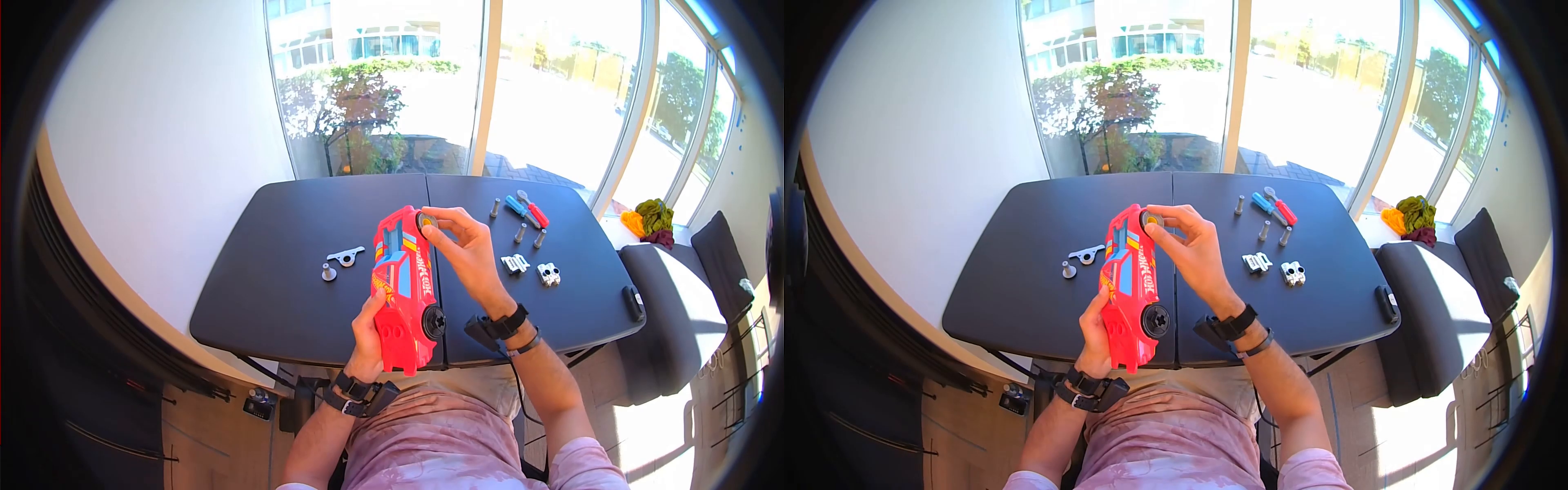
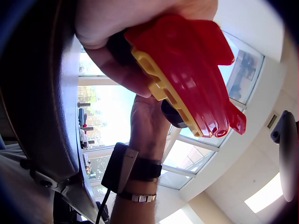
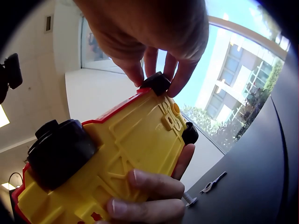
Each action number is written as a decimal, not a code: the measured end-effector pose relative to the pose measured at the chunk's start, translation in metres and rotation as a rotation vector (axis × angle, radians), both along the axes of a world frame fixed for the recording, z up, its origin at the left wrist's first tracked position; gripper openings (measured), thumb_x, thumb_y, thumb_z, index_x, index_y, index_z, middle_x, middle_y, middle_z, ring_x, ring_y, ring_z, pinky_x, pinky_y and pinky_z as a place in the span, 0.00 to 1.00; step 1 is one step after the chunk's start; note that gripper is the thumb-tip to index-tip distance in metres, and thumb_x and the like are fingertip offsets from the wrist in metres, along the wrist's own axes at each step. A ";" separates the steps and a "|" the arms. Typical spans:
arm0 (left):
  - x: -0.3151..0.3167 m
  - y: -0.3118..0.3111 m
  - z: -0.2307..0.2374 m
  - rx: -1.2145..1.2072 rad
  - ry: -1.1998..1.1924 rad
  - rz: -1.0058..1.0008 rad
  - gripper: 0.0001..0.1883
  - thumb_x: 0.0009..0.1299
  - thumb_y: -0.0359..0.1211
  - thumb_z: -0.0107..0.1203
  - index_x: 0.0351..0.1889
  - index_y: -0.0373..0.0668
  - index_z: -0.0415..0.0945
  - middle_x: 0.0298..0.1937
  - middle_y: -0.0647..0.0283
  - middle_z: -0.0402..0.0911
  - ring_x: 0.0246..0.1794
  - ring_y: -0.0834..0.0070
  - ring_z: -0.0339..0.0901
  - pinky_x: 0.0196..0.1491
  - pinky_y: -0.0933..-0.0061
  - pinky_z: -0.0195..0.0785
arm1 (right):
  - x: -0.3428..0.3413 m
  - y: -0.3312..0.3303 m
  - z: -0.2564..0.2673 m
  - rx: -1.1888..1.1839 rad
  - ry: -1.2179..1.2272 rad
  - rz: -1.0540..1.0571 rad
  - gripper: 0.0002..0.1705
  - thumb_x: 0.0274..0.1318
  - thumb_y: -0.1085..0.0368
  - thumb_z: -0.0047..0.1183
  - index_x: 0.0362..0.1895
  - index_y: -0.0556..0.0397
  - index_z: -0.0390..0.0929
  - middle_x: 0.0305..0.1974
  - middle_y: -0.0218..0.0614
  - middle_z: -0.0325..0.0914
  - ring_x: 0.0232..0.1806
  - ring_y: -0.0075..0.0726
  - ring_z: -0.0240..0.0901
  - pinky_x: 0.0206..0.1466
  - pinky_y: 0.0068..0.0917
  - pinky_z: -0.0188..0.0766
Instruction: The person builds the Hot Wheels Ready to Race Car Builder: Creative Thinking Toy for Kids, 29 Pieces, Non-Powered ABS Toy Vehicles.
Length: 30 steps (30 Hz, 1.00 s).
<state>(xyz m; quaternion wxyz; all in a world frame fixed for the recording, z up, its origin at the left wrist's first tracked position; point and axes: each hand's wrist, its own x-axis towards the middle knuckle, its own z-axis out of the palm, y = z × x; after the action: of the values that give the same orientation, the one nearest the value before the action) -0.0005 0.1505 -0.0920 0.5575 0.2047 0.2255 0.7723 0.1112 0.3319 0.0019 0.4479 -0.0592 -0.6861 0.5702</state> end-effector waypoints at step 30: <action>0.003 0.000 0.005 -0.005 -0.047 0.036 0.32 0.85 0.54 0.55 0.74 0.38 0.71 0.63 0.53 0.88 0.57 0.64 0.90 0.59 0.60 0.87 | 0.015 0.127 0.010 0.182 -0.188 -0.643 0.15 0.78 0.60 0.58 0.48 0.61 0.87 0.39 0.41 0.87 0.36 0.36 0.87 0.48 0.38 0.86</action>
<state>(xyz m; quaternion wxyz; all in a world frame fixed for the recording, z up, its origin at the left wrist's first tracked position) 0.0030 0.1503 -0.0868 0.5490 0.1812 0.2180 0.7863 0.1264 0.4591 0.0118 0.5431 -0.2845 -0.7185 0.3284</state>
